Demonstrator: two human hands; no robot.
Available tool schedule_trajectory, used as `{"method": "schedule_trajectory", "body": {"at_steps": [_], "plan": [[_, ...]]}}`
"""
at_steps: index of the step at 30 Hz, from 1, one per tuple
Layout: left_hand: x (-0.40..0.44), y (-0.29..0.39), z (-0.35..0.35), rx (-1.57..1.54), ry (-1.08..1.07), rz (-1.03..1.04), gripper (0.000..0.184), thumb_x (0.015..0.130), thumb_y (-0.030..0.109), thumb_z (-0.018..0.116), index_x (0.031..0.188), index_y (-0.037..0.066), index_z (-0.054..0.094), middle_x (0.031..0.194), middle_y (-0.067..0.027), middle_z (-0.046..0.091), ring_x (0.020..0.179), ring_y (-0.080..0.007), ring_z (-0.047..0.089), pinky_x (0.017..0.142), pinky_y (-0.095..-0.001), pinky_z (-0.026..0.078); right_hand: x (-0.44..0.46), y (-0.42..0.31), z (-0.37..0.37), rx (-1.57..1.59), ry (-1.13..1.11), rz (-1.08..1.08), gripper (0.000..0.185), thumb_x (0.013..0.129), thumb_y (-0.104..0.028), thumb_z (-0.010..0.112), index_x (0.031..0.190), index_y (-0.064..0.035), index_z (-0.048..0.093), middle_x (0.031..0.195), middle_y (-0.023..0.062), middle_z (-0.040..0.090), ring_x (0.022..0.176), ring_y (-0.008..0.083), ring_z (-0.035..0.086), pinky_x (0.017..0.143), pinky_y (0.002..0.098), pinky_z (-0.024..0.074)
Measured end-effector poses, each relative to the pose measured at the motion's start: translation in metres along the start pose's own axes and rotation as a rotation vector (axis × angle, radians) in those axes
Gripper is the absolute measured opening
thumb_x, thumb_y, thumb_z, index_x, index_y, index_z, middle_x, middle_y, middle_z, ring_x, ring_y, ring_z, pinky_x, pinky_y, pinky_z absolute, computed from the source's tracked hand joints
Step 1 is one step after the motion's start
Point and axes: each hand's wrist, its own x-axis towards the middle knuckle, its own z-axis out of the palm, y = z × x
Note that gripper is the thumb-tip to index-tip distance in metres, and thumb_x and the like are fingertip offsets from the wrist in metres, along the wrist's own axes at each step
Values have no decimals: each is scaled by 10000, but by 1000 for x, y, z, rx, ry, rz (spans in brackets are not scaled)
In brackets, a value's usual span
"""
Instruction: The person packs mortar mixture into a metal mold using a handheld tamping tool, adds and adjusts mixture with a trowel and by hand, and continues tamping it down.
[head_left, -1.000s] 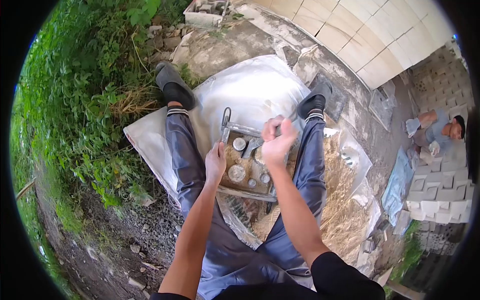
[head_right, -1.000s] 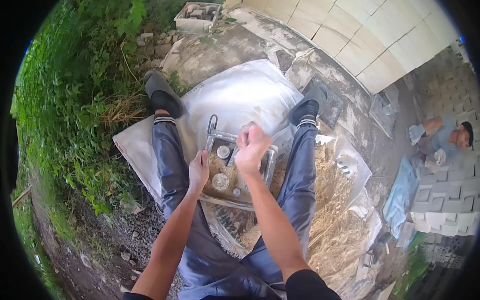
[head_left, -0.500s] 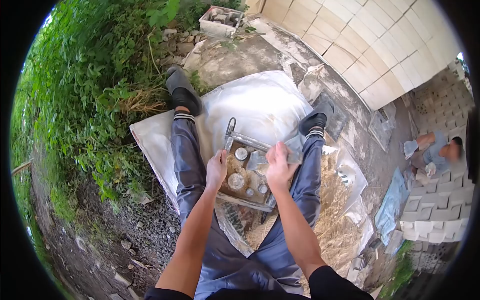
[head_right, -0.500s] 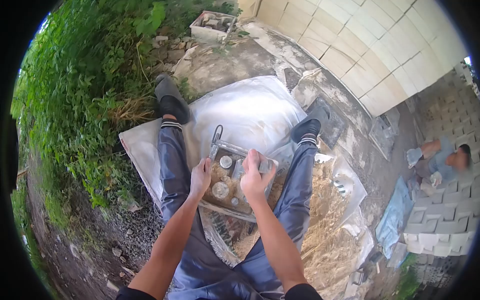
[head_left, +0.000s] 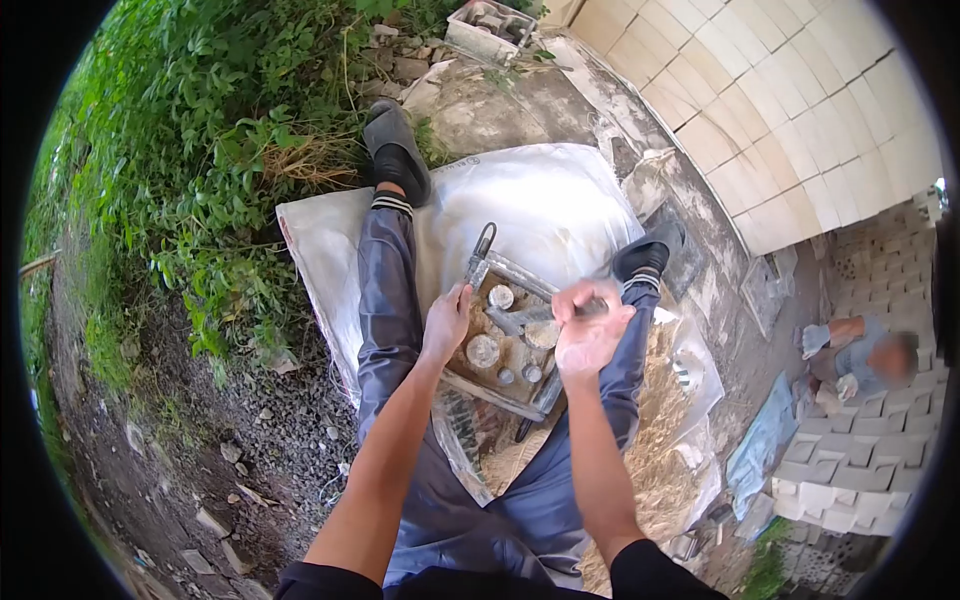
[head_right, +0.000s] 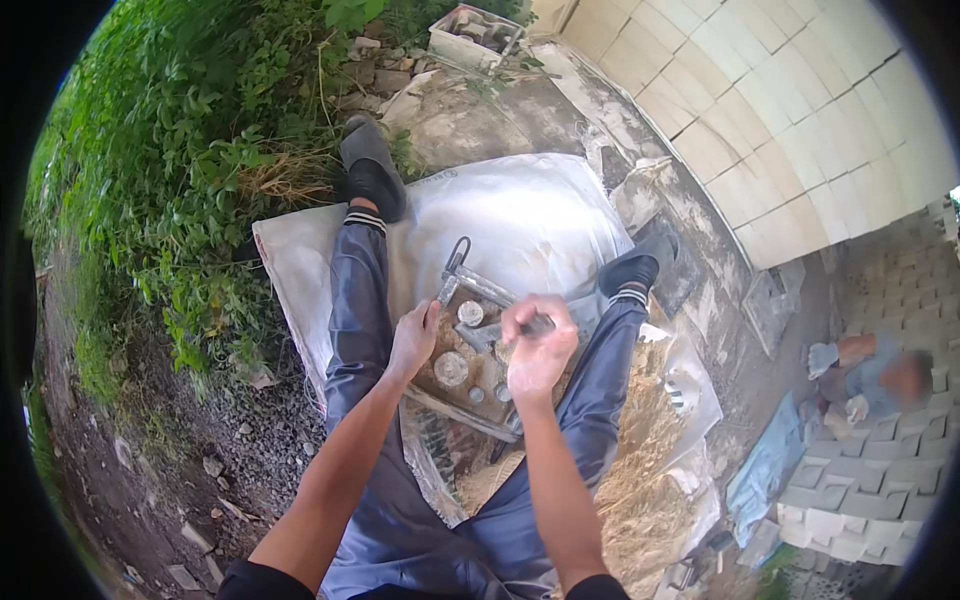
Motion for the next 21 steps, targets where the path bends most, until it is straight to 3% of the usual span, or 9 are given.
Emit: {"method": "schedule_trajectory", "body": {"at_steps": [2,4,5,8,13,15,16,18,21], "plan": [[-1,-3,0,4,46,27,325,969,310,378,992,36,551,812,-258,594,818,-443,554,719,-516,423,-6,14,-16,9,20,-6,550,924,-520,409,717,-11,447,596,44,390,493,126,364,454,257,267],[-1,-3,0,-3,20,30,351,973,299,390,1088,13,557,825,-258,600,823,-430,574,702,-473,424,-5,14,-15,28,-12,3,511,924,-452,443,656,-17,432,550,29,348,464,121,336,442,267,249],[0,-3,1,-5,20,32,351,973,299,390,1088,13,557,825,-258,600,823,-430,574,702,-473,424,-5,15,-14,28,-69,-10,449,918,-341,456,609,-18,415,507,16,311,442,114,314,427,277,223],[1,-10,0,-63,-11,-1,347,972,294,396,1081,10,563,797,-250,592,791,-426,569,692,-445,432,3,-17,10,-30,-144,-93,439,918,-319,434,602,-16,400,487,9,290,429,107,294,418,279,205],[3,-9,2,-114,-5,15,339,971,295,412,1027,-1,568,754,-235,561,724,-410,543,664,-407,430,17,-60,37,15,-139,-23,433,924,-294,458,582,-54,344,489,-3,266,418,110,280,412,282,192],[-1,-11,2,-112,-12,13,341,971,297,413,1012,-4,568,760,-238,561,732,-415,543,666,-410,430,-1,-19,17,11,-26,45,439,921,-318,437,589,-52,329,496,4,268,424,112,282,413,288,195],[-2,-10,1,-117,-11,-4,342,970,298,416,997,-7,567,772,-238,563,746,-418,543,673,-407,430,-16,19,-8,-26,-147,59,463,907,-340,465,580,-38,337,507,6,264,426,119,284,415,293,200],[10,-6,-6,-121,18,7,344,969,299,419,983,-11,566,784,-239,566,760,-421,543,679,-404,431,-13,23,-9,112,-227,-1,461,889,-328,483,559,-58,309,472,22,253,410,122,233,417,292,173],[0,-3,-6,-252,-16,-16,335,965,292,428,967,-18,555,813,-240,568,770,-422,520,708,-388,428,-6,5,-8,-6,-156,44,488,869,-392,516,558,-69,325,464,10,262,411,120,234,415,290,163]]}}
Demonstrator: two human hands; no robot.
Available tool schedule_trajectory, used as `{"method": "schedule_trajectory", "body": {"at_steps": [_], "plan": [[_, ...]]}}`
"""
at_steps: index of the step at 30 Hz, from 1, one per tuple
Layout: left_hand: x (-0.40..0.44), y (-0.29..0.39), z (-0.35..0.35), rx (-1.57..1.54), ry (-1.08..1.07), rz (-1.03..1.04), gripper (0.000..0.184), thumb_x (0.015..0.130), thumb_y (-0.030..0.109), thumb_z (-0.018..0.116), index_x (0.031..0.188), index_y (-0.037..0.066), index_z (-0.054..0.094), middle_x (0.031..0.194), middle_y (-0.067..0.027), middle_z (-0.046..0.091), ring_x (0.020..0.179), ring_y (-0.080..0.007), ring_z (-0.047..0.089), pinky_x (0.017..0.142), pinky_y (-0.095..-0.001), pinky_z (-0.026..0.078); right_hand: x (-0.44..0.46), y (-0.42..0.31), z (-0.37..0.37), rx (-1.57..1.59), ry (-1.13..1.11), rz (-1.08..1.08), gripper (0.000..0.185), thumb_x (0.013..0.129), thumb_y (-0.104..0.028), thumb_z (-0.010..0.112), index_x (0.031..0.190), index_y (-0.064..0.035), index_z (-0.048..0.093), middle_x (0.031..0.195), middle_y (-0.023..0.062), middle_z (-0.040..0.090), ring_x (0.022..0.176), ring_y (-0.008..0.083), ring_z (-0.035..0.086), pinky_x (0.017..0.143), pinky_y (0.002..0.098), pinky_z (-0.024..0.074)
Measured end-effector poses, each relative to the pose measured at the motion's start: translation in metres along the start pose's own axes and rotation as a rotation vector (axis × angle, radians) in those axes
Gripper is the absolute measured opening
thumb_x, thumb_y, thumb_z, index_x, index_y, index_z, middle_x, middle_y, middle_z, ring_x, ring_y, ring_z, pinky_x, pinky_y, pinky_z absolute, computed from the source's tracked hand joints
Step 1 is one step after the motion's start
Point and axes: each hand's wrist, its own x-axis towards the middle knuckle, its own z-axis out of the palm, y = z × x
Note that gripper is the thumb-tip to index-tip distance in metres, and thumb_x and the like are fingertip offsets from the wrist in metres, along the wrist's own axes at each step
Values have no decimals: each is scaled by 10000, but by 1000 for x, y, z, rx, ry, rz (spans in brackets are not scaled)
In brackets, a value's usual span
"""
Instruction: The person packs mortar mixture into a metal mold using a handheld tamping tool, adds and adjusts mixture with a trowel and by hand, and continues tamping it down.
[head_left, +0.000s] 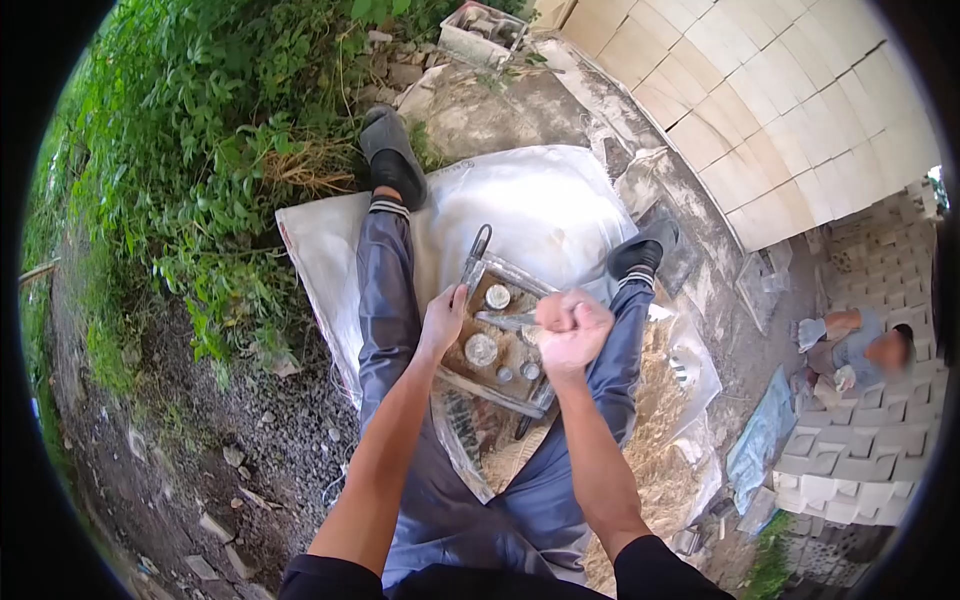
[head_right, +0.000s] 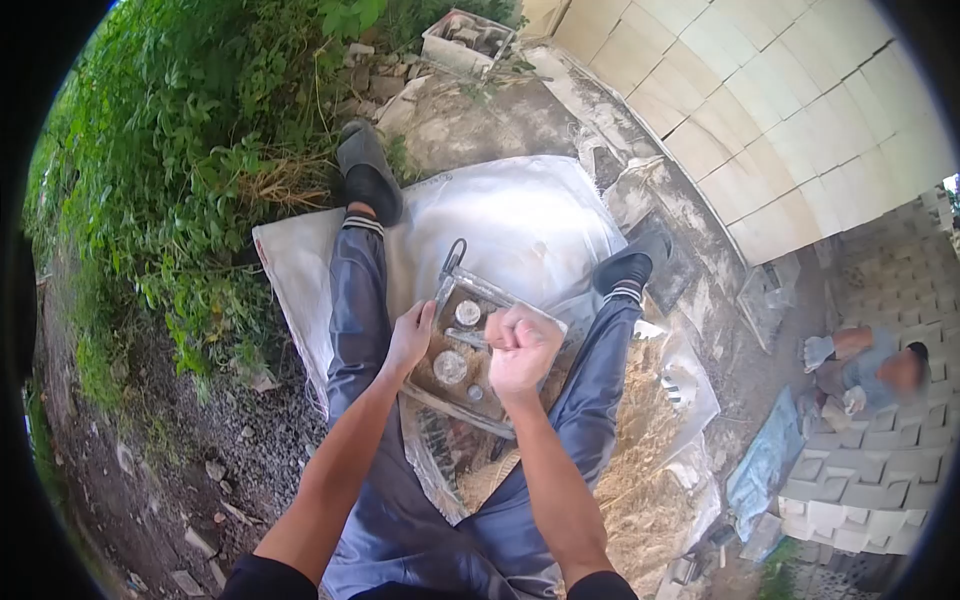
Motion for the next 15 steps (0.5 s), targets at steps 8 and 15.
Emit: {"method": "schedule_trajectory", "body": {"at_steps": [8,15], "plan": [[-1,-8,2,26,-34,-58,345,960,303,445,984,-21,561,789,-223,575,701,-367,509,702,-364,431,2,-2,2,73,154,-45,408,870,-263,417,529,-80,288,479,-13,228,401,107,211,398,290,167],[-8,-20,-2,50,-20,-108,445,959,396,402,1004,-1,597,882,-223,601,857,-384,558,778,-392,433,19,-16,2,38,186,71,379,864,-254,383,536,-106,262,471,-7,231,416,112,216,416,293,188]]}}
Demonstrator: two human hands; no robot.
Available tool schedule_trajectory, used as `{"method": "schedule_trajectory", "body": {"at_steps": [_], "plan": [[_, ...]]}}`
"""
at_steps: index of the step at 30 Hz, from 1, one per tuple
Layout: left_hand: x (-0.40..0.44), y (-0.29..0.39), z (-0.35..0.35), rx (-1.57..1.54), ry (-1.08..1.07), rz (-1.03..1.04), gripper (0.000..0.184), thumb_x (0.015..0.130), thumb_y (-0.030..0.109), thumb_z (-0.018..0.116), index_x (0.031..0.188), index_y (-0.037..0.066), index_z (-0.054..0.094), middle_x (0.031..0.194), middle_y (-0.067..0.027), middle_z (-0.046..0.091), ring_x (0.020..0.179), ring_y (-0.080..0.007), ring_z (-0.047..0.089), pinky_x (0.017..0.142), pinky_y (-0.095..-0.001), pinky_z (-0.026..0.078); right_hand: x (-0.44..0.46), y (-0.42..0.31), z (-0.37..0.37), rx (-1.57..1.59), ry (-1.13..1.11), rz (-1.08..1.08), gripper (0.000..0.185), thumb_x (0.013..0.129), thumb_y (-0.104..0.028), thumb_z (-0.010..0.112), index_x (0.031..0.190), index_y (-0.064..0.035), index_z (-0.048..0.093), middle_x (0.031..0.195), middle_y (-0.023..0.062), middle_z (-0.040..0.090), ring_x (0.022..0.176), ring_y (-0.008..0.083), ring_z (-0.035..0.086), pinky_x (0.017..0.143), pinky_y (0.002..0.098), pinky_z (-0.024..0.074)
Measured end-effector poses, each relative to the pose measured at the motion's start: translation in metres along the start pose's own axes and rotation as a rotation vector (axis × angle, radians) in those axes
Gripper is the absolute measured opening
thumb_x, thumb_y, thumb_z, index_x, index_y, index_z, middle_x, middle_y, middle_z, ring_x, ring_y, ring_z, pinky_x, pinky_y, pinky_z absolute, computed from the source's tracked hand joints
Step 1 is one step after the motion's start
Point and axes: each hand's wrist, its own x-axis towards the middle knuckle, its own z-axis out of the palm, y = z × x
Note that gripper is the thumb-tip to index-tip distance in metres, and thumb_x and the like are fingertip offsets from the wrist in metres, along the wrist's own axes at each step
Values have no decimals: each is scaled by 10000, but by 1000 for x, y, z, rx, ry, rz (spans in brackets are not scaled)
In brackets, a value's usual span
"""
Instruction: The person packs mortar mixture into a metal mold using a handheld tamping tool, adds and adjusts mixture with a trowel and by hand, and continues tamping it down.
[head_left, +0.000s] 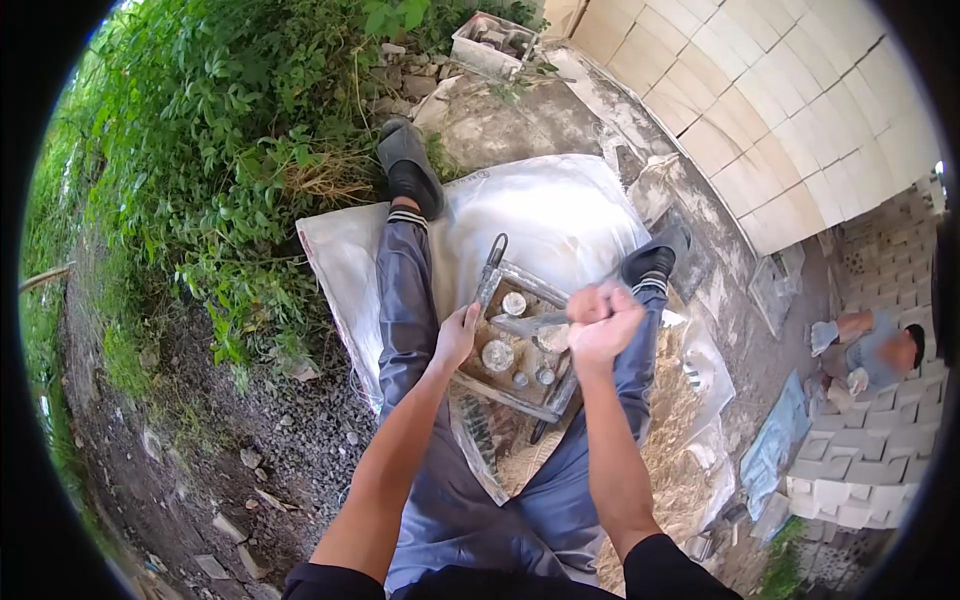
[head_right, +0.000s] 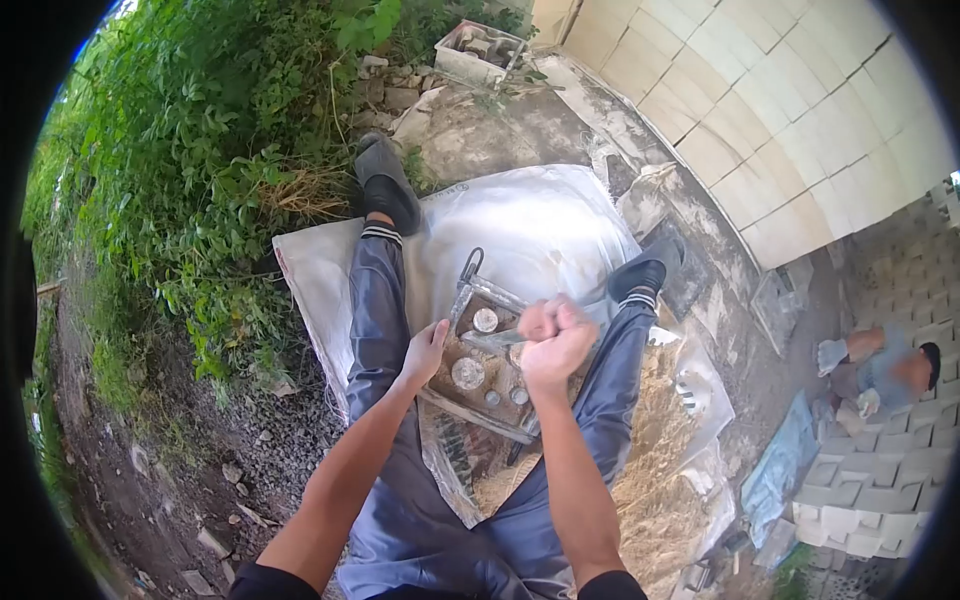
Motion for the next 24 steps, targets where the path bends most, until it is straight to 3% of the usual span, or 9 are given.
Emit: {"method": "schedule_trajectory", "body": {"at_steps": [1,6,7,8,12,18,19,20,24], "plan": [[-3,-5,0,26,-53,-32,454,958,402,393,1016,4,605,963,-244,603,955,-414,551,821,-420,426,5,-15,8,-4,-2,11,379,864,-254,383,536,-106,262,471,-7,231,416,112,216,416,293,188],[-5,-5,3,48,44,79,439,960,377,394,948,-5,610,913,-242,597,903,-421,544,785,-444,419,-1,-17,11,170,76,63,352,854,-220,384,534,-110,285,469,-9,266,409,105,226,401,285,181],[-6,-8,3,59,44,67,438,958,376,400,949,-6,614,917,-241,599,907,-415,548,789,-438,422,-15,24,1,34,120,3,357,847,-220,412,532,-100,294,476,-1,274,408,105,253,395,282,181],[-3,-4,4,67,49,66,436,957,374,406,950,-7,618,921,-240,601,912,-409,551,793,-432,424,-24,35,0,-92,11,-138,381,820,-286,435,517,-127,267,444,-5,225,386,132,212,396,300,189],[-6,-2,3,28,78,116,472,950,401,420,960,-28,616,878,-231,609,894,-405,568,787,-404,432,-6,19,2,-19,33,86,370,850,-220,395,525,-96,269,487,8,257,401,123,251,400,293,191],[-8,0,5,34,75,112,475,955,398,406,860,-28,592,831,-230,584,844,-414,541,752,-427,419,24,-41,27,-1,101,106,339,857,-228,354,554,-118,249,487,-15,225,417,119,236,406,289,188],[-6,-2,5,25,105,142,482,955,401,402,845,-32,581,819,-231,577,831,-416,538,744,-428,416,24,-38,27,21,92,122,337,859,-223,353,555,-115,254,488,-17,223,418,112,242,406,288,189],[-6,-2,4,36,94,144,482,955,401,402,845,-32,581,819,-231,577,831,-416,538,744,-428,416,12,-7,18,-63,61,-46,346,861,-215,358,549,-113,251,487,-12,236,425,95,260,410,277,191],[-6,4,-1,72,79,122,474,955,401,406,911,-34,591,839,-228,583,837,-410,543,748,-421,416,0,25,6,-80,63,57,354,860,-206,376,540,-107,259,476,-5,261,419,90,262,401,267,178]]}}
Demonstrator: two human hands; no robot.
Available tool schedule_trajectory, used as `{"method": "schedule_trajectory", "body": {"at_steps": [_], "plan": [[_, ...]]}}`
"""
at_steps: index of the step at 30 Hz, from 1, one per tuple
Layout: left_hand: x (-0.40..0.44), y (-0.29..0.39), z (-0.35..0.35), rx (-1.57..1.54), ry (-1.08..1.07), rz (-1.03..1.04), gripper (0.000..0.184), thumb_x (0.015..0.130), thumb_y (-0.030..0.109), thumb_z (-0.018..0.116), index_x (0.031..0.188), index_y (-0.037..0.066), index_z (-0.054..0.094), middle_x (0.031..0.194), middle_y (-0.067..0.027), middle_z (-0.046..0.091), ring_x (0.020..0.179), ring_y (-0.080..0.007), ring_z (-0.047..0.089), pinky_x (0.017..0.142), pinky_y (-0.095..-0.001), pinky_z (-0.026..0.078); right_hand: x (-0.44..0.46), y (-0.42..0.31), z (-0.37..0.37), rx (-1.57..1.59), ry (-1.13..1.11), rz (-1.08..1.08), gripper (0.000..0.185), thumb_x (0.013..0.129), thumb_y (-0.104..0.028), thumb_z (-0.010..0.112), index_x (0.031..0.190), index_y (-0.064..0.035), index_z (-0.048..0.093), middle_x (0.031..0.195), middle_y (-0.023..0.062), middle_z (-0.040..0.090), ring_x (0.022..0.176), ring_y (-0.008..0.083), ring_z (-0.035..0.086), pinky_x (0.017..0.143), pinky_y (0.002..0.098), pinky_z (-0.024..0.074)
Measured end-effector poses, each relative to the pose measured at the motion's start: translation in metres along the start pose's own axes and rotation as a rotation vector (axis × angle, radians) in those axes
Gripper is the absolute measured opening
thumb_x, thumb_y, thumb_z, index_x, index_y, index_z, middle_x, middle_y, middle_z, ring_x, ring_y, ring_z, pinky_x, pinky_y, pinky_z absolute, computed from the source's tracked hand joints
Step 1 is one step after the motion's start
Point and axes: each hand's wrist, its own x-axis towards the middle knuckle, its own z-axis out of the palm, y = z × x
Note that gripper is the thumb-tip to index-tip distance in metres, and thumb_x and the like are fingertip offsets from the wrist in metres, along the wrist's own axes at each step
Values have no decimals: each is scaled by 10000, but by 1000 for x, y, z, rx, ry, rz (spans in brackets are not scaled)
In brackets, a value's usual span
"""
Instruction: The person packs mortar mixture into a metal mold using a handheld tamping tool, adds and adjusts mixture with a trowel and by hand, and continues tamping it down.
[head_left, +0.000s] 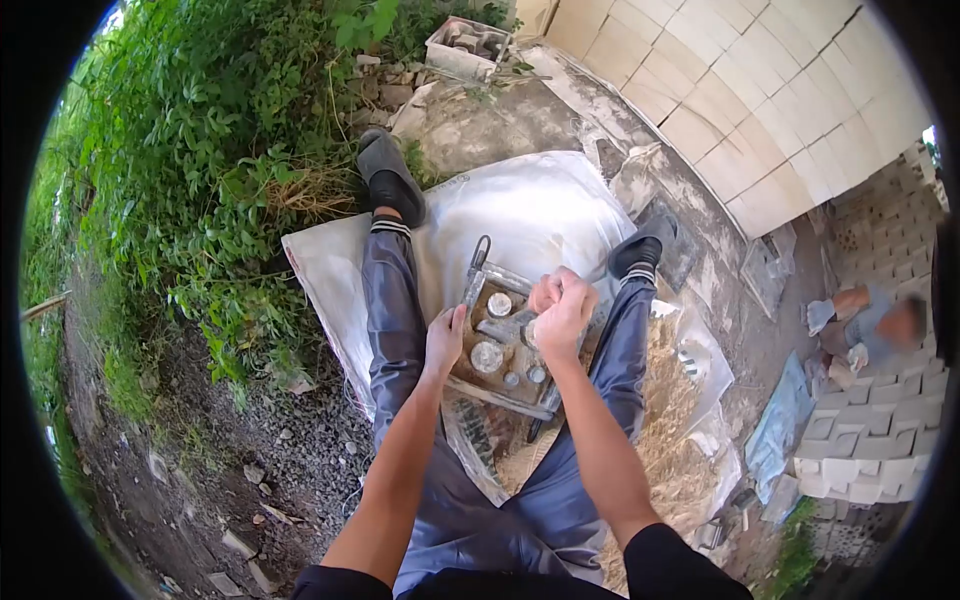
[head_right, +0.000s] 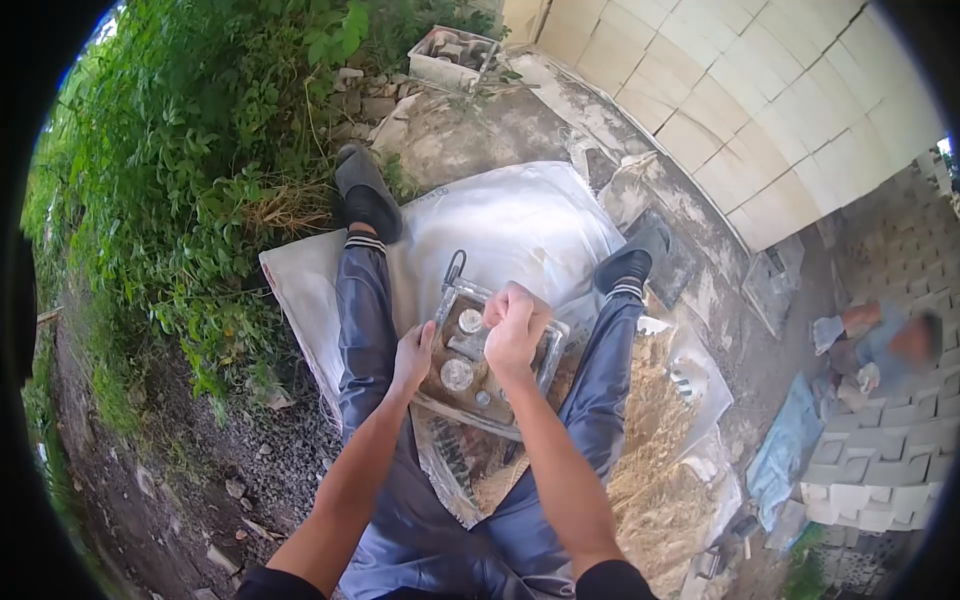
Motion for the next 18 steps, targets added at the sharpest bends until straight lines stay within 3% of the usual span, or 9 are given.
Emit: {"method": "schedule_trajectory", "body": {"at_steps": [2,5,8,10,11,13,15,18], "plan": [[3,0,4,5,-28,19,478,953,404,413,953,-37,596,848,-231,581,836,-409,543,748,-416,413,7,-13,1,-3,19,7,360,859,-210,382,536,-103,263,471,-3,266,413,89,254,396,267,169],[0,-3,5,-49,1,5,420,959,347,426,875,-28,595,823,-216,586,818,-404,550,722,-414,426,14,-57,17,55,140,47,367,854,-200,383,518,-97,277,461,-7,263,400,96,225,389,275,151],[0,2,2,2,-36,-35,446,964,364,407,909,-43,583,827,-228,573,803,-399,537,731,-403,415,12,-59,11,76,134,162,383,866,-206,400,518,-88,294,464,-3,307,409,102,276,395,266,193],[-1,2,2,13,-27,-18,444,964,361,407,911,-43,584,825,-229,575,804,-400,538,731,-403,416,-18,7,-8,-206,-22,-165,392,882,-197,397,521,-67,316,476,0,325,425,101,306,410,260,226],[0,3,2,15,-11,-1,443,964,359,407,913,-43,585,823,-230,577,806,-402,539,731,-403,417,-27,10,-12,-69,-161,-159,395,897,-186,385,529,-54,331,481,1,335,433,100,317,417,258,235],[4,7,1,-1,-17,-13,441,964,357,407,913,-44,585,825,-232,578,809,-406,538,733,-406,417,-20,2,-8,-38,-172,-102,391,894,-182,391,530,-50,333,487,3,340,436,97,312,417,258,230],[0,0,5,2,-13,-16,441,964,356,404,925,-42,587,826,-233,581,812,-410,541,737,-408,419,-20,-14,-9,0,-111,11,368,872,-145,412,528,-52,321,501,5,317,441,97,284,416,264,201],[0,-3,5,7,-2,17,444,964,362,400,937,-38,591,822,-231,581,812,-411,543,738,-405,420,-13,-61,3,126,-26,-38,373,861,-130,433,520,-65,297,509,-2,280,436,100,250,417,268,180]]}}
